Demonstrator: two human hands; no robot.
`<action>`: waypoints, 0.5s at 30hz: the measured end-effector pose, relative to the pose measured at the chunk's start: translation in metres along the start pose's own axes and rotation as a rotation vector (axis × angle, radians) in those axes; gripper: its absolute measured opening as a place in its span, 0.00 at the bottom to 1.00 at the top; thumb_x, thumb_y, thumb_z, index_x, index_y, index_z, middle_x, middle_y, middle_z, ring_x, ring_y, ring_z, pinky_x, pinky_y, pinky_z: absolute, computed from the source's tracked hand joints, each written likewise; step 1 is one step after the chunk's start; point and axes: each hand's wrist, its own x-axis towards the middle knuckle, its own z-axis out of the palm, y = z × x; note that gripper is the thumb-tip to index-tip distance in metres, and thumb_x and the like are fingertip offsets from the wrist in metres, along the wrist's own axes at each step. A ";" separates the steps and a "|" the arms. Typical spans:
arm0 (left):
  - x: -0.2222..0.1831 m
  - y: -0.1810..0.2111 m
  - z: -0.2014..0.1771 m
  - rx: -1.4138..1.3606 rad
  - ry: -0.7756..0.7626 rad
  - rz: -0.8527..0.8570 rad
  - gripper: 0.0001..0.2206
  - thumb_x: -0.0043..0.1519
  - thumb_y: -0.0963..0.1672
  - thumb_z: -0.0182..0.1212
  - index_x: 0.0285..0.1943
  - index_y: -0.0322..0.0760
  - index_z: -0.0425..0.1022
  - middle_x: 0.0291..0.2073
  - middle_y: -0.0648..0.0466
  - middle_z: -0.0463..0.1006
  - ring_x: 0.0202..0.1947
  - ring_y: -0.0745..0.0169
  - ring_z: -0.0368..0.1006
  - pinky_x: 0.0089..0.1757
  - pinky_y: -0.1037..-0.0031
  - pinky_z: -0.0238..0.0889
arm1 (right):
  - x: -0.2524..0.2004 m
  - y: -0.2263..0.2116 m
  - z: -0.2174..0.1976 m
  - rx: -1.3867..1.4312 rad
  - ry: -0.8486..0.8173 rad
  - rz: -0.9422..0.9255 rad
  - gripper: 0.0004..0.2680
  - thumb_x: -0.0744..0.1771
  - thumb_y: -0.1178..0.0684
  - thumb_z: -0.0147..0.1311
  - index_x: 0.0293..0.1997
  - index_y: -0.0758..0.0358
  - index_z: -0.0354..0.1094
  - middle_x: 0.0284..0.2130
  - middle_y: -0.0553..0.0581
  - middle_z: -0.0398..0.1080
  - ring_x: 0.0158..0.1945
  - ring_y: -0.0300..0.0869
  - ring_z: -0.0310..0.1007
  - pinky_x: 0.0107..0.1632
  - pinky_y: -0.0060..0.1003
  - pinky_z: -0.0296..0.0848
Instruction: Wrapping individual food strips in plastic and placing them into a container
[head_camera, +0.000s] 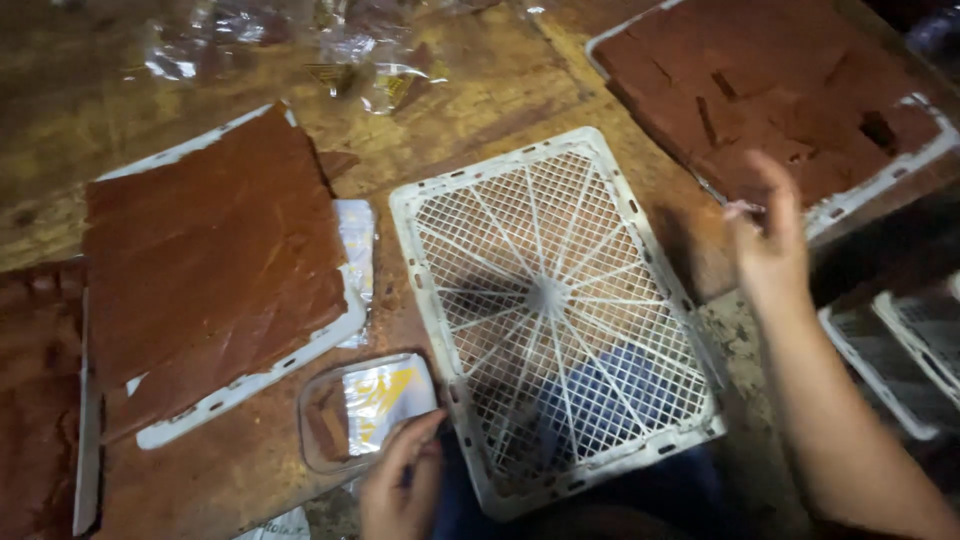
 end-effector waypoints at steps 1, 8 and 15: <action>-0.003 0.005 -0.007 -0.007 0.117 -0.150 0.17 0.55 0.37 0.60 0.49 0.44 0.87 0.32 0.60 0.84 0.31 0.74 0.76 0.43 0.84 0.65 | 0.008 0.034 -0.009 -0.066 0.197 0.197 0.20 0.70 0.67 0.44 0.71 0.56 0.53 0.60 0.60 0.62 0.57 0.45 0.64 0.58 0.36 0.63; -0.053 -0.058 -0.005 0.048 0.175 -0.383 0.14 0.58 0.39 0.61 0.42 0.50 0.91 0.13 0.64 0.70 0.16 0.74 0.58 0.25 0.84 0.53 | -0.034 0.248 -0.095 0.756 0.845 0.789 0.12 0.61 0.64 0.44 0.20 0.50 0.44 0.17 0.45 0.42 0.20 0.36 0.37 0.26 0.33 0.39; -0.090 -0.095 -0.001 0.146 0.160 -0.555 0.17 0.56 0.42 0.60 0.46 0.62 0.90 0.18 0.64 0.80 0.20 0.75 0.73 0.31 0.86 0.66 | -0.032 0.241 -0.106 0.440 0.606 1.117 0.03 0.66 0.48 0.51 0.34 0.42 0.61 0.20 0.41 0.59 0.21 0.33 0.56 0.26 0.31 0.49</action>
